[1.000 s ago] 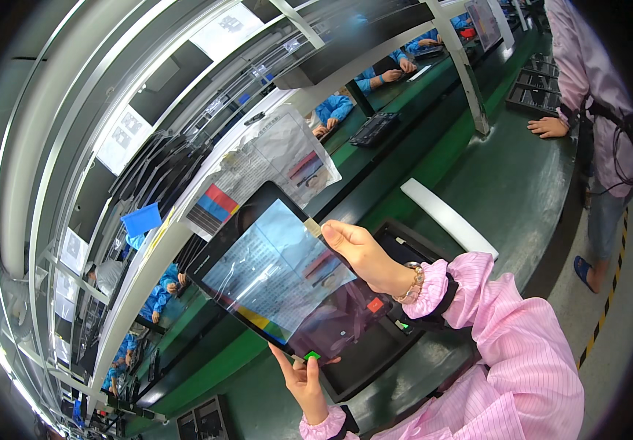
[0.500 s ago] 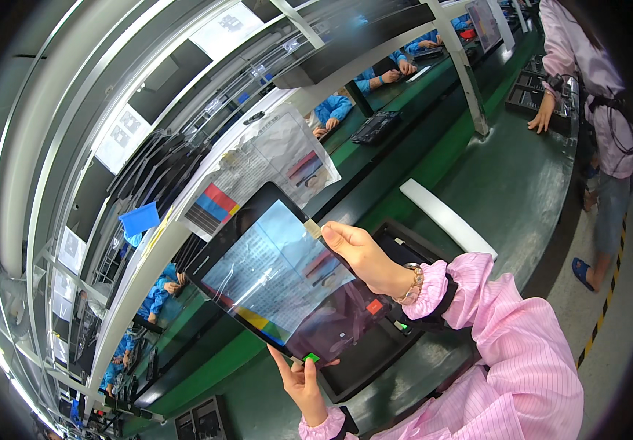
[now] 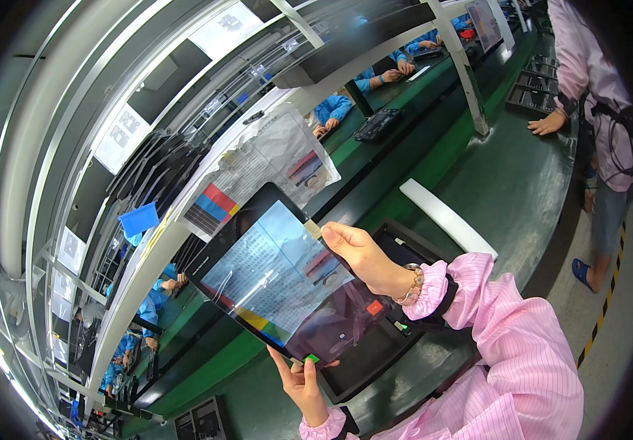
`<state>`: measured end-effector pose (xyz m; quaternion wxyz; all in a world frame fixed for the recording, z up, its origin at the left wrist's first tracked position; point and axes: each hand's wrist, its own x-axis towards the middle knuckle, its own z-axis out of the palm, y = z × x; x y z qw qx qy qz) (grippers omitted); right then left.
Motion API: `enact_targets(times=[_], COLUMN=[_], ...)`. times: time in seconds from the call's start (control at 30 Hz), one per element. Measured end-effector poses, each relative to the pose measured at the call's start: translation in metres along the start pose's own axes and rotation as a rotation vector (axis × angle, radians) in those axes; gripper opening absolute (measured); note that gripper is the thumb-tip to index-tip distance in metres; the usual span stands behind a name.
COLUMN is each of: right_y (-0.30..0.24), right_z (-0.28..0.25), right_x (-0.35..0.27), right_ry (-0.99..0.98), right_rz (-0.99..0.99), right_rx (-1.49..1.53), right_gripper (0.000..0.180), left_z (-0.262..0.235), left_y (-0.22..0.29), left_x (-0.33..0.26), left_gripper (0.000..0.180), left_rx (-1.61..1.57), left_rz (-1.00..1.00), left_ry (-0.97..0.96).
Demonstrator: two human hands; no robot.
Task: Inspecting and interacting with electronic control panels or tablets on a manufacturing assembly line.
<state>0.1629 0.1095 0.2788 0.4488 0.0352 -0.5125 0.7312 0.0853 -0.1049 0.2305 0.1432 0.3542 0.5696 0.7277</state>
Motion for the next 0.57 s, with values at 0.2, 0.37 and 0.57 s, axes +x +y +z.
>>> enact_targets(times=[0.2, 0.37, 0.57], right_y=[0.000, -0.003, 0.006], right_z=[0.001, 0.004, 0.011], right_x=[0.000, -0.003, -0.019], right_ry=[0.002, 0.016, 0.031], right_rz=[0.002, 0.009, 0.070], right_rx=[-0.003, 0.009, -0.004], right_gripper=[0.032, 0.031, 0.032], left_z=[-0.001, -0.015, -0.016], left_y=[-0.004, -0.013, -0.014], left_x=[-0.001, 0.004, 0.012], left_gripper=[0.072, 0.063, 0.070], left_rx=[-0.009, 0.175, -0.100], left_rz=[-0.004, 0.139, 0.028], left_ry=[0.008, -0.059, 0.097])
